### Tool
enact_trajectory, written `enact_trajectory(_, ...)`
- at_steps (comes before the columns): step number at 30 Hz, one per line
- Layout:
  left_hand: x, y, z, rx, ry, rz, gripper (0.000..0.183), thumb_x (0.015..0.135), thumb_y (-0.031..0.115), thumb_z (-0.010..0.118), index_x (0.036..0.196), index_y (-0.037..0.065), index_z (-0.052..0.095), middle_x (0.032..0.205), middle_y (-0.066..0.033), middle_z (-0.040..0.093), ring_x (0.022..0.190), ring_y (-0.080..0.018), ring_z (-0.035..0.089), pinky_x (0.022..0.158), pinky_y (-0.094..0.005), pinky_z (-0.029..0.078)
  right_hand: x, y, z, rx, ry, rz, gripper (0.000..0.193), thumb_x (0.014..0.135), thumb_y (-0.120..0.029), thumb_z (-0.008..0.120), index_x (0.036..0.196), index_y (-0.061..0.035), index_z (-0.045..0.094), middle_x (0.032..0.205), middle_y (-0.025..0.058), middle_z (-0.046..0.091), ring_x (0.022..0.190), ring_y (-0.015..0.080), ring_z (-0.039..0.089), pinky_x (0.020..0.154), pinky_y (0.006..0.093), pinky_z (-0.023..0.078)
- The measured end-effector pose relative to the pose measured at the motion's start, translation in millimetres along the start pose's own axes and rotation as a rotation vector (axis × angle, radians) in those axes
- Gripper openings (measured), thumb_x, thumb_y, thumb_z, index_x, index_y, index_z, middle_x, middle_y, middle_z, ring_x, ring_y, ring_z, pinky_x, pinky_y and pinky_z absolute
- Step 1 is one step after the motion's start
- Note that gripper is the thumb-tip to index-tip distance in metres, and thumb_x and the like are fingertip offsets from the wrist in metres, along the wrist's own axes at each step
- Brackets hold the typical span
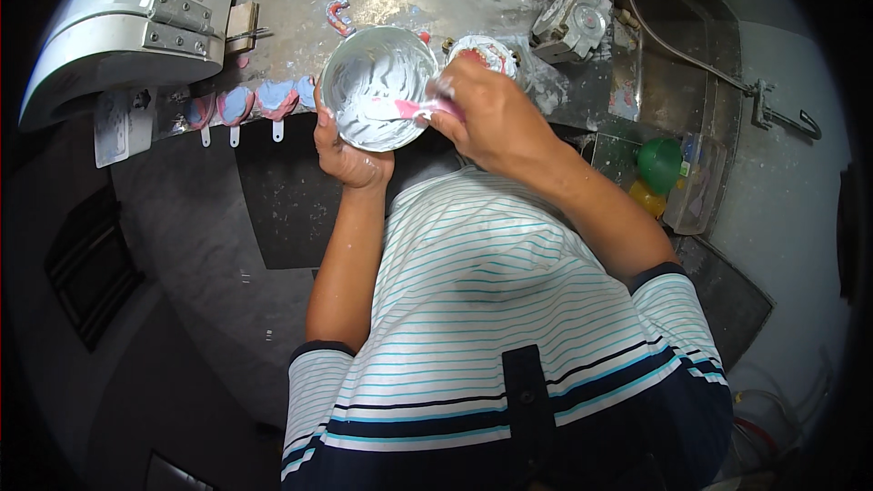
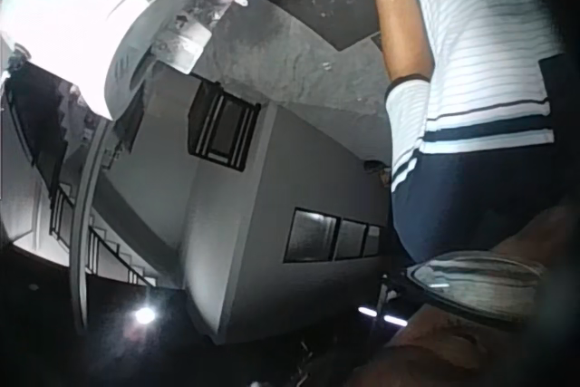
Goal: The person mixes a white paste in a small bowl using a pink spatula, then applies the paste onto a dental mold on the workbench. The person rinses the spatula and bowl under running water and places the mold into a metal cabinet.
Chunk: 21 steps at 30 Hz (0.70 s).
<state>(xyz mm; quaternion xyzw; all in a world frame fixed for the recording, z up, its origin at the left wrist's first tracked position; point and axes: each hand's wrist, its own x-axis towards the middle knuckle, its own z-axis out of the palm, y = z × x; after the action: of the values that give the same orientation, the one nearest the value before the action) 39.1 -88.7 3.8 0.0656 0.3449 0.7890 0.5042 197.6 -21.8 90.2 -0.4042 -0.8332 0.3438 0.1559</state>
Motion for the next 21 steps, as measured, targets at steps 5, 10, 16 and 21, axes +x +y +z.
enact_trajectory(5,2,2,-4,0.032,-0.033,0.020,0.074,0.084,0.046,0.055,0.141,0.001,0.041,0.136,-0.0179,0.051,0.127,-0.0321,0.050,0.110,-0.0450,0.038,2,-10,-7,-0.035,-0.095,-0.090,0.025,0.079,-0.001,0.071,0.103,0.0020,0.064,0.096,0.0176,0.060,0.089,0.0376,0.062,0.076,0.0446,0.051)
enact_trajectory(10,2,5,-6,0.053,-0.066,-0.015,0.076,0.083,0.046,0.055,0.142,0.001,0.040,0.136,-0.0183,0.052,0.127,-0.0318,0.050,0.110,-0.0444,0.038,19,-3,1,-0.201,0.237,-0.297,0.024,0.075,0.003,0.067,0.098,0.0024,0.063,0.097,0.0165,0.060,0.090,0.0347,0.062,0.076,0.0431,0.052)
enact_trajectory(16,4,7,-6,0.018,-0.037,-0.026,0.075,0.084,0.047,0.055,0.141,0.001,0.042,0.135,-0.0169,0.053,0.127,-0.0309,0.051,0.111,-0.0441,0.038,4,-8,20,-0.114,0.218,-0.308,0.022,0.075,0.003,0.063,0.097,0.0041,0.063,0.095,0.0151,0.060,0.088,0.0340,0.062,0.074,0.0420,0.053)
enact_trajectory(21,4,4,-5,0.017,-0.050,-0.034,0.074,0.084,0.048,0.055,0.139,0.001,0.044,0.134,-0.0163,0.053,0.127,-0.0312,0.051,0.110,-0.0451,0.038,-7,-15,21,0.118,0.179,-0.124,0.020,0.081,0.003,0.063,0.101,0.0045,0.066,0.091,0.0153,0.060,0.081,0.0378,0.062,0.072,0.0422,0.052)
